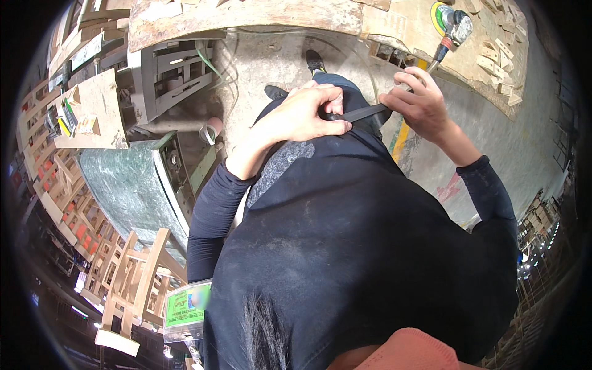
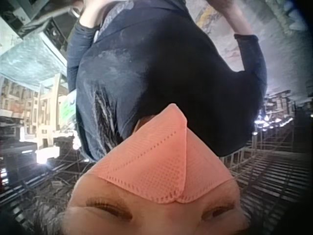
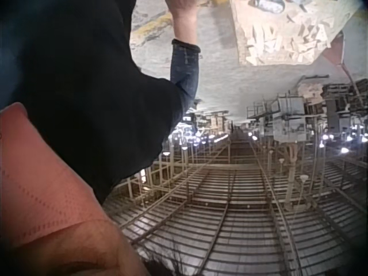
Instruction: The person smooths the edges of a wooden chair frame with a sanding block. They then pick up small wooden blocks, apply glue to them using a brush, and place them on a workbench.
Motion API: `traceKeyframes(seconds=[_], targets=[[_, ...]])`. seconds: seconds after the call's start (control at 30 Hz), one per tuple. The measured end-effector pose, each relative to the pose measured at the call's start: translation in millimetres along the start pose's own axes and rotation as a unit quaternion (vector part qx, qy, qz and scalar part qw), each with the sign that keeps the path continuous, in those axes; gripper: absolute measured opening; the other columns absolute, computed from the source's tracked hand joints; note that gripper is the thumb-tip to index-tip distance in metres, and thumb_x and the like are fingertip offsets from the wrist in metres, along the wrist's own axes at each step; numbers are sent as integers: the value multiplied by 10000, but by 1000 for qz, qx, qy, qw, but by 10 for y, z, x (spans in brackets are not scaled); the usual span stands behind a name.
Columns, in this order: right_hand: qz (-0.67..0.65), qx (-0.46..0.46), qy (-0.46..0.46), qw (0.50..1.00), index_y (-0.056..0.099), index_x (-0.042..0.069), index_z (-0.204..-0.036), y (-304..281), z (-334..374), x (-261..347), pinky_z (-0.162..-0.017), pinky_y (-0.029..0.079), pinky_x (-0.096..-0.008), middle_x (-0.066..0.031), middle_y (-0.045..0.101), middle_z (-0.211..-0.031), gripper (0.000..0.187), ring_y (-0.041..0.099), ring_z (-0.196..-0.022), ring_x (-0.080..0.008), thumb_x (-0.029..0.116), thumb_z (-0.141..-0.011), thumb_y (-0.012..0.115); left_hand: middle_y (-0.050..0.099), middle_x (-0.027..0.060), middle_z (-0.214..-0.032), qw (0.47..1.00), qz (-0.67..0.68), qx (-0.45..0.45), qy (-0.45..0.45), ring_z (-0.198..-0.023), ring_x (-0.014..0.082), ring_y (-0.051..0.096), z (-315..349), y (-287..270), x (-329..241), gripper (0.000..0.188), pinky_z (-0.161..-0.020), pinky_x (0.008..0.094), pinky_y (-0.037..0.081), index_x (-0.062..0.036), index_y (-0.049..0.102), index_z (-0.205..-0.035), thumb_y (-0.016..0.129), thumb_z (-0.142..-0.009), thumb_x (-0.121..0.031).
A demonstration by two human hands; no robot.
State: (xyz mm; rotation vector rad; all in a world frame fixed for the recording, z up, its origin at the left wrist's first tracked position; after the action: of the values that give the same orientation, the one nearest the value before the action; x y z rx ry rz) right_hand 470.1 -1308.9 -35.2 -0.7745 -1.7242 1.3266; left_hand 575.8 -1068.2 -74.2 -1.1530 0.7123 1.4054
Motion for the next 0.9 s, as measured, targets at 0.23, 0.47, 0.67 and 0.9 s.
traceKeyframes(seconds=[0.23,0.47,0.67,0.9], targets=[[3,1,47,999,683,129,-919,-114,229,-50,-945,493,-436,2,553,-795,219,561,-986,-206,99,-702,684,534,-12,-788,999,-17,30,-8,-895,201,510,24,-55,-75,387,-840,390,391,-110,542,-810,749,-757,-433],[-163,114,127,972,674,105,-1055,3,399,93,-1015,442,-403,-52,629,-951,276,559,-1100,-264,136,-786,725,526,-11,-788,998,13,3,54,-808,141,514,105,-152,22,323,-790,308,430,-104,667,-999,778,-808,-341],[-255,174,242,920,610,109,-1284,-478,139,-414,-1030,432,-398,-111,629,-1261,473,567,-1200,-267,251,-850,733,611,-14,-910,969,148,-190,-46,-827,85,562,361,-607,203,332,-786,259,471,-121,673,-1176,717,-878,-260],[-144,-71,469,868,671,141,-1189,-345,-254,-1603,-836,527,-316,-71,720,-1064,311,687,-957,-182,304,-929,625,644,12,-1101,910,194,-345,-118,-1000,89,562,570,-574,712,336,-925,259,435,-50,622,-1243,664,-929,-161]])
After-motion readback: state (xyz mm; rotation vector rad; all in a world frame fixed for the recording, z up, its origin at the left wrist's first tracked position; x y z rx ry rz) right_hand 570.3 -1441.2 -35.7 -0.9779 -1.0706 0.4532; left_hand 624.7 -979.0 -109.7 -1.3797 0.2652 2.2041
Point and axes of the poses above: each hand's wrist, its own z-axis away from the middle knuckle, its own y-axis out of the palm, x = y × z, the point moved 1 cm from there along -z, towards the middle knuckle
